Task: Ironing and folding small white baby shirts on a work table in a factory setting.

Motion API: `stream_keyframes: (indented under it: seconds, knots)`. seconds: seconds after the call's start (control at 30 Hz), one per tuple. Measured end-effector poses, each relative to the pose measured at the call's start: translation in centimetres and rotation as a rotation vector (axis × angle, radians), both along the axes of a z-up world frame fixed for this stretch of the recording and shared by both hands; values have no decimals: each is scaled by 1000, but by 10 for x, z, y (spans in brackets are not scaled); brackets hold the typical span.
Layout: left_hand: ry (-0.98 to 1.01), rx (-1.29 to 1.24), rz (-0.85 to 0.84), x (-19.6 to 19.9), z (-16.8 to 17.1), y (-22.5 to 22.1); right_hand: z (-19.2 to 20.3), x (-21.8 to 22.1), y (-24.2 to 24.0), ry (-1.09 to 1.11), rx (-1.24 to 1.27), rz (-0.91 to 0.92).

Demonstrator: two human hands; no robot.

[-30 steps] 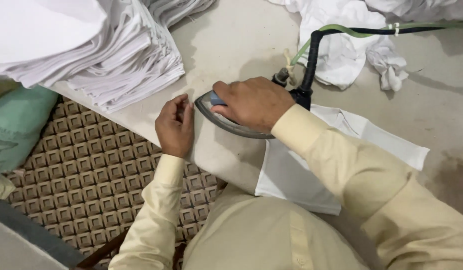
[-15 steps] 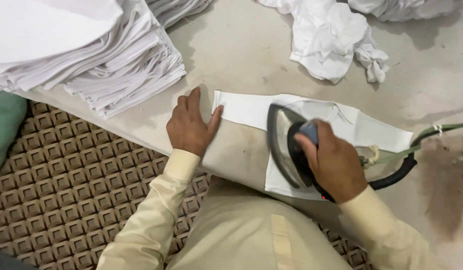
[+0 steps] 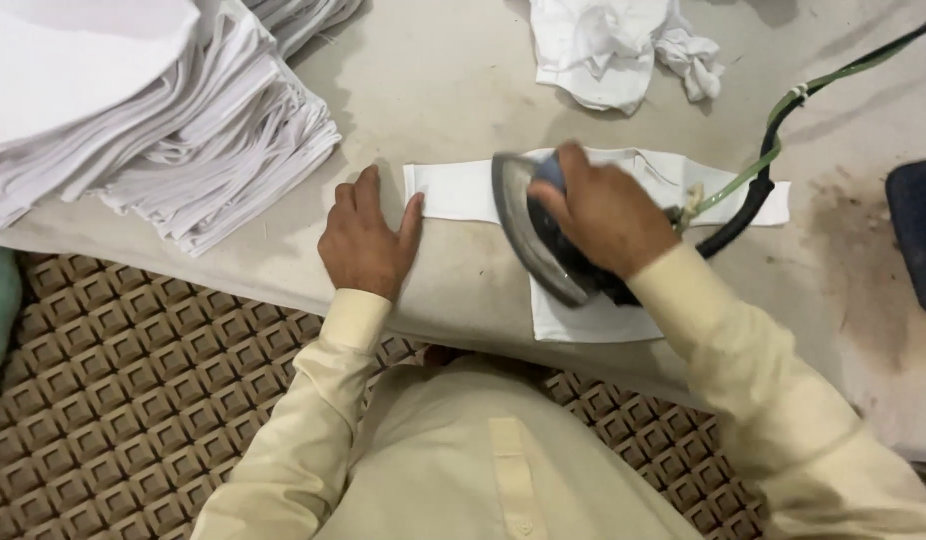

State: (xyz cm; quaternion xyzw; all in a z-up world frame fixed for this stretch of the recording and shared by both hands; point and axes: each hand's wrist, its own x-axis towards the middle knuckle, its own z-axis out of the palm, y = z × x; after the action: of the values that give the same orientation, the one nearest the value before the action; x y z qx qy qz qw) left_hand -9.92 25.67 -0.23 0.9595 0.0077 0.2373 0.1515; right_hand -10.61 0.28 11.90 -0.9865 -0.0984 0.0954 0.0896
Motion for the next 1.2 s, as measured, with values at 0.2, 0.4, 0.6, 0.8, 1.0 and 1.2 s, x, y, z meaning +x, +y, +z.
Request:
stream_keyframes:
  seconds: [0.2, 0.4, 0.6, 0.8, 1.0, 1.2]
  knots:
    - [7, 29, -15, 2, -2, 1, 16, -120, -35, 95, 60, 273]
    - [23, 47, -12, 1, 3, 1, -18, -127, -110, 6, -139, -641]
    - [97, -14, -16, 2, 6, -3, 9, -110, -128, 107, 109, -689]
    - [75, 0, 5, 1, 6, -7, 24, -162, -164, 526, 53, -442]
    - [125, -17, 26, 1, 12, -9, -5, -167, -377, 135, -50, -695]
    - [181, -40, 54, 0, 15, -13, -105, -126, -583, -513, -442, -168]
